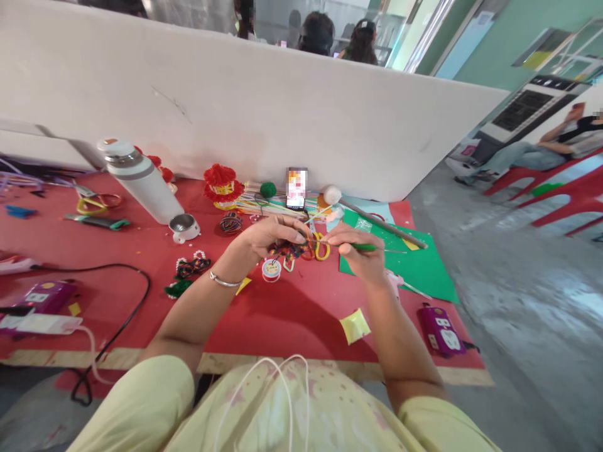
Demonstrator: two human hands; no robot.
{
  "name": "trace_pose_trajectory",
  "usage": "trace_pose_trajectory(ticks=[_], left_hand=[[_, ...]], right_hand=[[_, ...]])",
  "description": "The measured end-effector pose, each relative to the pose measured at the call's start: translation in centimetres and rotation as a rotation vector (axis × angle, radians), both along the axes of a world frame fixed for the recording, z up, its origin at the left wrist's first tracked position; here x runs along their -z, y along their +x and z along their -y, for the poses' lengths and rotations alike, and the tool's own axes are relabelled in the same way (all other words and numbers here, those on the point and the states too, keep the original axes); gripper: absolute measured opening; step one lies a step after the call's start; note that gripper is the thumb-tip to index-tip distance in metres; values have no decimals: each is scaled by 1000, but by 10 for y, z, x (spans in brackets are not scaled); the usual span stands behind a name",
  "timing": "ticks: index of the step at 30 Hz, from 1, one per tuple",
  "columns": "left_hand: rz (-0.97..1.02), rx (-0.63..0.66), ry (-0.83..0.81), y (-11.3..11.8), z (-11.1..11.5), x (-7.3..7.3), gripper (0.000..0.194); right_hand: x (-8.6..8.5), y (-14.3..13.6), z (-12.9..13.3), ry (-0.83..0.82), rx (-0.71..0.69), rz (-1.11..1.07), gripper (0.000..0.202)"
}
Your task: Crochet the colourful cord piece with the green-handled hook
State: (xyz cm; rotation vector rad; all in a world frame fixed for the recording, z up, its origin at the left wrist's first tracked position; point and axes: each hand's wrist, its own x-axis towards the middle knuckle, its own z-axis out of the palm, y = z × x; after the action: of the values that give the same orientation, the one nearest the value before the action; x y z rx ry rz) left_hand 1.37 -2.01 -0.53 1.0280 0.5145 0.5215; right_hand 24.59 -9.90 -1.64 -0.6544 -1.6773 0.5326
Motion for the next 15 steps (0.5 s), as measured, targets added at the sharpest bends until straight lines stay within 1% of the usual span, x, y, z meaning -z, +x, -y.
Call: trace_pose_trajectory(ticks=[2,4,6,8,9,10,11,13,15], left_hand=[[-11,3,14,0,0,0,25],[-6,-5,22,1,1,0,25],[18,-23,26,4,4,1,25],[59,-95,62,10,9,4,27],[80,-162,103,14,13,7,29],[108,-267,160,18,16,9,30],[113,-378,229,24,20,13,30],[69,-578,345,34,28,20,31],[51,-706,392,43,34,25,29]], right_hand=[[4,0,0,-33,-5,-43,16],[11,-2,-2,-73,8,-87,18],[22,-9,-4,-145,44,-172,25],[35,-20,-5,-215,109,-294,34],[42,-27,-5,-232,155,-335,38],[47,-34,-5,-223,237,-361,37],[51,-40,-5,-184,345,-383,32],[57,-49,-3,-42,507,-288,21],[59,-54,-2,146,601,-126,15]])
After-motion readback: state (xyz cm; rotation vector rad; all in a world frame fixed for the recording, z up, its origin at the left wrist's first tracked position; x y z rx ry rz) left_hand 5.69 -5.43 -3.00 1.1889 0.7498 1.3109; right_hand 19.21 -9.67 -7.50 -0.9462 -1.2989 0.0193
